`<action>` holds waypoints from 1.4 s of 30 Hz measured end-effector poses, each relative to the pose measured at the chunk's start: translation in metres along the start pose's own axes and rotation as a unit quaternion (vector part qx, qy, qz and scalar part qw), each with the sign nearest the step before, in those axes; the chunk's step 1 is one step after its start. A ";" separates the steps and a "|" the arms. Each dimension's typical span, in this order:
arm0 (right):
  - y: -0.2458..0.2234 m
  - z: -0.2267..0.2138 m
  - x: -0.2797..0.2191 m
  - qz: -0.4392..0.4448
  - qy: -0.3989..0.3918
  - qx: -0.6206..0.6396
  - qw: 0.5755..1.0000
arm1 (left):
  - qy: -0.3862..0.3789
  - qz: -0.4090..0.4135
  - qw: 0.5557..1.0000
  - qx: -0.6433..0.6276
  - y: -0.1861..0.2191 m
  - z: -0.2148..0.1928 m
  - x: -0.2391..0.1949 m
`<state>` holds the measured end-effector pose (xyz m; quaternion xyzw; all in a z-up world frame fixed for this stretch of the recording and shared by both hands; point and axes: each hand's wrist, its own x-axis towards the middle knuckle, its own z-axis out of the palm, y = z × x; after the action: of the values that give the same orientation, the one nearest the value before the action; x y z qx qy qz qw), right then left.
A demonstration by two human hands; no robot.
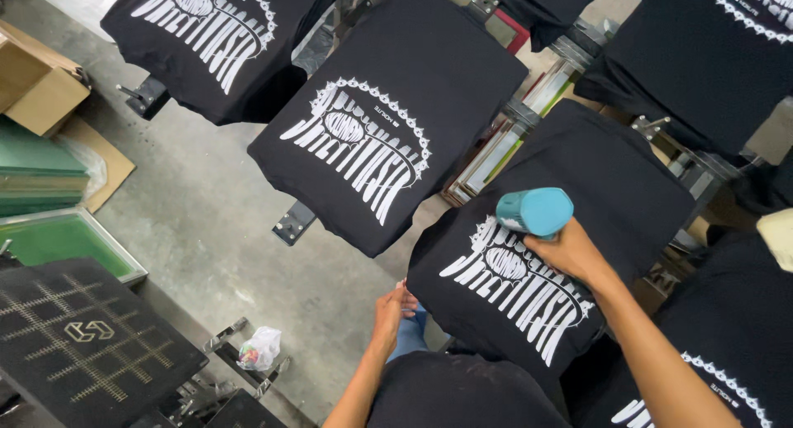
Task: The person uses a handheld heat gun to apply heat to the white graphic print on several black t-shirts laid out on a heat press machine. The person moves the heat gun over the design on each shirt sequentially.
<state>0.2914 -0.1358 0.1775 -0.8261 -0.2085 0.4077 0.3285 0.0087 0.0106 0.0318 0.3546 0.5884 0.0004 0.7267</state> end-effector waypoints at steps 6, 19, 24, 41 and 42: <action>-0.016 0.006 -0.024 0.081 -0.093 0.044 0.991 | -0.003 0.001 1.000 0.018 0.002 -0.002 -0.001; -0.009 0.004 -0.041 0.086 0.094 -0.054 0.990 | -0.039 0.018 0.999 0.016 -0.042 -0.020 0.047; -0.026 0.006 -0.040 0.119 0.101 -0.046 0.987 | -0.045 0.013 0.999 0.022 -0.036 -0.020 0.039; 0.011 0.051 -0.058 0.158 0.021 -0.059 0.985 | -0.049 0.026 0.998 0.010 -0.028 -0.028 0.025; 0.015 0.054 -0.057 0.156 0.014 -0.048 0.986 | -0.053 0.028 0.998 0.008 -0.027 -0.029 0.024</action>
<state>0.2159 -0.1611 0.1735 -0.8687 -0.0913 0.4323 0.2237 -0.0202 0.0156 -0.0044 0.3768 0.5387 -0.0029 0.7535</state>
